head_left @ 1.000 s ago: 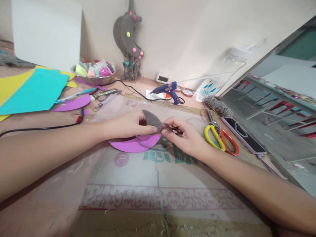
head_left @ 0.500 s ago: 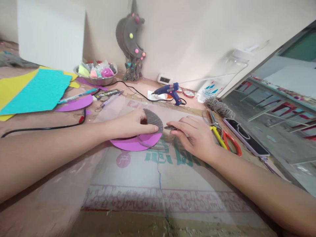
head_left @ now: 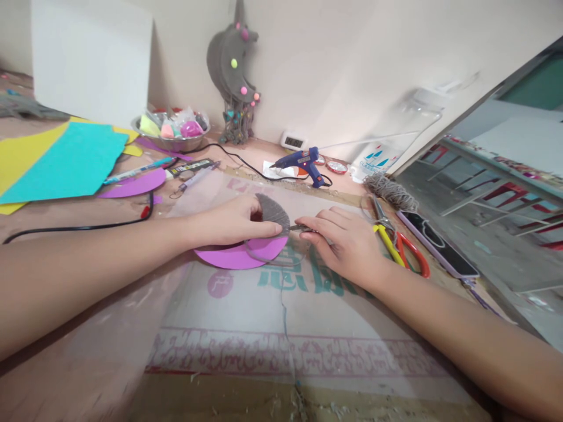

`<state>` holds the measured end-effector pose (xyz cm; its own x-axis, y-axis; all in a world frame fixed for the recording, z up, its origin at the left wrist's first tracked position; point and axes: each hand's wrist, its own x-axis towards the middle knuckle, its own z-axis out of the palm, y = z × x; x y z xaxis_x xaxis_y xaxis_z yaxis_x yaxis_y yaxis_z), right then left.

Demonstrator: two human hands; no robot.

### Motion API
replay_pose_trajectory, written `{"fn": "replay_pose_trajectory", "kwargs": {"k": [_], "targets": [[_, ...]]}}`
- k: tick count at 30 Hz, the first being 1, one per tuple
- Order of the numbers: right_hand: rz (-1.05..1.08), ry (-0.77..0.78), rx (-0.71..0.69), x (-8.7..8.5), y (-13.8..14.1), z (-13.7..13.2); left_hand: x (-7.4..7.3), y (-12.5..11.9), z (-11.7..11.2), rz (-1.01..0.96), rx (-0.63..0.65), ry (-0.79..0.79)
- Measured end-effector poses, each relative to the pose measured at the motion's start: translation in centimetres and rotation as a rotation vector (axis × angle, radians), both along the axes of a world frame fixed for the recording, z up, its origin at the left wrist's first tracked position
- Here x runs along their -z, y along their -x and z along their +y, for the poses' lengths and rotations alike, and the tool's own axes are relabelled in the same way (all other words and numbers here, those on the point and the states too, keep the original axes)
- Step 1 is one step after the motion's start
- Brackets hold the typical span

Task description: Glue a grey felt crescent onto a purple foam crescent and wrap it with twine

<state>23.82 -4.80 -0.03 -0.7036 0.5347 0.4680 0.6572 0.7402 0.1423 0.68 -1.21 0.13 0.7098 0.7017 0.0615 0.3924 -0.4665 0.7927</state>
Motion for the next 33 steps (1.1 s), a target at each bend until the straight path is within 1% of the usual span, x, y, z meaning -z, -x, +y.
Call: {"fn": "replay_pose_trajectory", "kwargs": {"k": [14,21,26,33], "targets": [[0.0,0.061,-0.02,0.01,-0.07,0.31,0.11,0.17,0.1,-0.019,0.052,0.062],[0.046,0.158,-0.026,0.07,-0.09,0.4,0.29,0.2,0.28,-0.037,0.085,0.082],[0.046,0.135,-0.019,0.04,-0.03,0.33,0.13,0.13,0.16,-0.025,0.074,0.064],[0.129,0.122,-0.038,0.32,-0.07,0.19,0.24,0.08,0.27,-0.024,0.045,0.027]]}}
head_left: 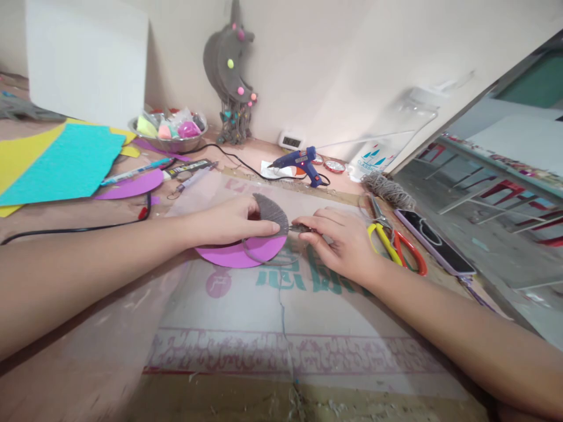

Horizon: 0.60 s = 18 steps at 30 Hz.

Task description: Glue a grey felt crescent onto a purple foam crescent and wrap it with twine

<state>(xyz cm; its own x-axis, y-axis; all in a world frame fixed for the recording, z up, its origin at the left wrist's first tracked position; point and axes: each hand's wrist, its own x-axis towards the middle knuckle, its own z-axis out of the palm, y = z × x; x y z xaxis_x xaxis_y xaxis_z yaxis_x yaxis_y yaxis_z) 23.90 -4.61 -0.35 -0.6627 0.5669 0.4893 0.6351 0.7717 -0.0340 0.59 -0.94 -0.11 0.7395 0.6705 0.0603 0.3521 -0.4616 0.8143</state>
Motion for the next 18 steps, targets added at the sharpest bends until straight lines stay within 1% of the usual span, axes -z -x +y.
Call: {"fn": "replay_pose_trajectory", "kwargs": {"k": [6,18], "targets": [[-0.049,-0.022,0.022,0.03,-0.06,0.03,0.04,0.03,0.08,0.015,0.005,0.014],[-0.102,-0.022,0.009,0.0,-0.07,0.22,-0.1,0.07,-0.08,0.016,0.024,0.041]]}}
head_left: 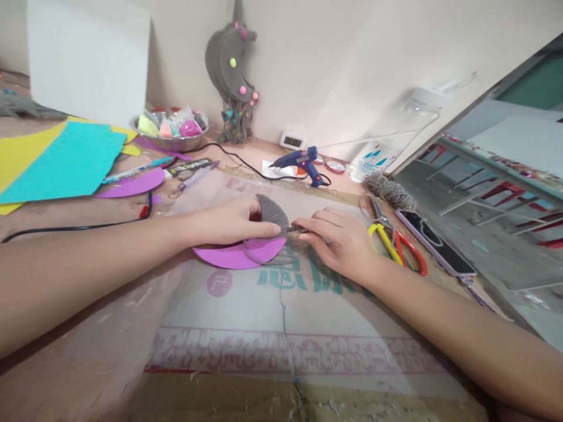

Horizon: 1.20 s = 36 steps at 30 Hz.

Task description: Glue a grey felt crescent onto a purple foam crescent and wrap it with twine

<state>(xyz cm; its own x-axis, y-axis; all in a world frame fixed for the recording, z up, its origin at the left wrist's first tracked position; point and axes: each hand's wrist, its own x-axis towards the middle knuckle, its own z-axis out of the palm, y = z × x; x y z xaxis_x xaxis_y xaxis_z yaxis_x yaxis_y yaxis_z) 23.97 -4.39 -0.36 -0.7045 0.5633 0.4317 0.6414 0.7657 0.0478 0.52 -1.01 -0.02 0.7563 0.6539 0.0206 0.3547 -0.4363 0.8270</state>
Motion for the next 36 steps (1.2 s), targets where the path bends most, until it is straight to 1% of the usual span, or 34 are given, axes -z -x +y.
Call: {"fn": "replay_pose_trajectory", "kwargs": {"k": [6,12,25,30,36], "targets": [[0.011,-0.011,-0.017,-0.1,-0.03,-0.09,0.16,-0.07,0.1,0.006,0.007,0.0],[0.099,-0.003,0.003,-0.16,0.13,-0.33,0.11,-0.11,0.12,-0.006,-0.012,-0.017],[-0.014,-0.028,0.013,0.06,0.1,-0.2,0.01,-0.13,0.08,0.029,-0.015,-0.046],[-0.012,-0.032,0.011,0.1,0.18,-0.2,0.08,-0.1,0.08,0.015,-0.007,-0.014],[0.002,-0.025,0.0,0.09,0.18,-0.12,0.19,-0.13,0.1,0.007,-0.002,-0.019]]}}
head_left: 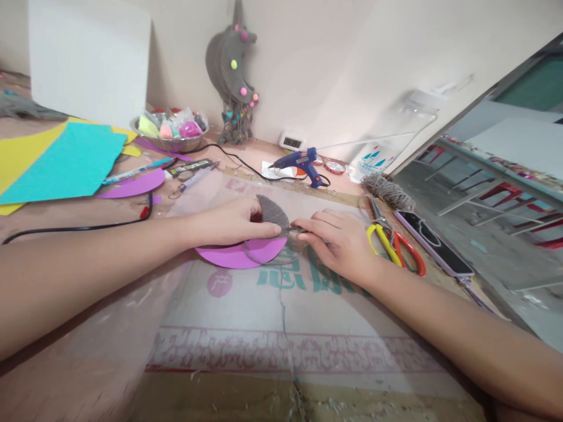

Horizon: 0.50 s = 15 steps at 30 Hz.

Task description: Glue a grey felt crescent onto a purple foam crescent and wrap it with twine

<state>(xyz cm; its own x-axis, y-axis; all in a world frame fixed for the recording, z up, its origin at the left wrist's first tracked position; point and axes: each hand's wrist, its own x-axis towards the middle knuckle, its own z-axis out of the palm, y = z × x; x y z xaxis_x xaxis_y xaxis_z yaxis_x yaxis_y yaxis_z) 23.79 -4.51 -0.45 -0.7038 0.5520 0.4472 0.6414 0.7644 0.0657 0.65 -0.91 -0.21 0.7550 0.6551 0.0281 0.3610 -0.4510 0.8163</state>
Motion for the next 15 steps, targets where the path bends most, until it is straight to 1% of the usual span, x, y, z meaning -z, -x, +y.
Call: {"fn": "replay_pose_trajectory", "kwargs": {"k": [7,15], "targets": [[0.038,0.002,0.002,-0.07,-0.15,-0.02,-0.21,-0.03,-0.06,-0.008,-0.009,-0.025],[-0.01,-0.037,0.006,-0.13,-0.09,0.01,-0.32,0.02,-0.11,0.003,-0.018,-0.012]]}}
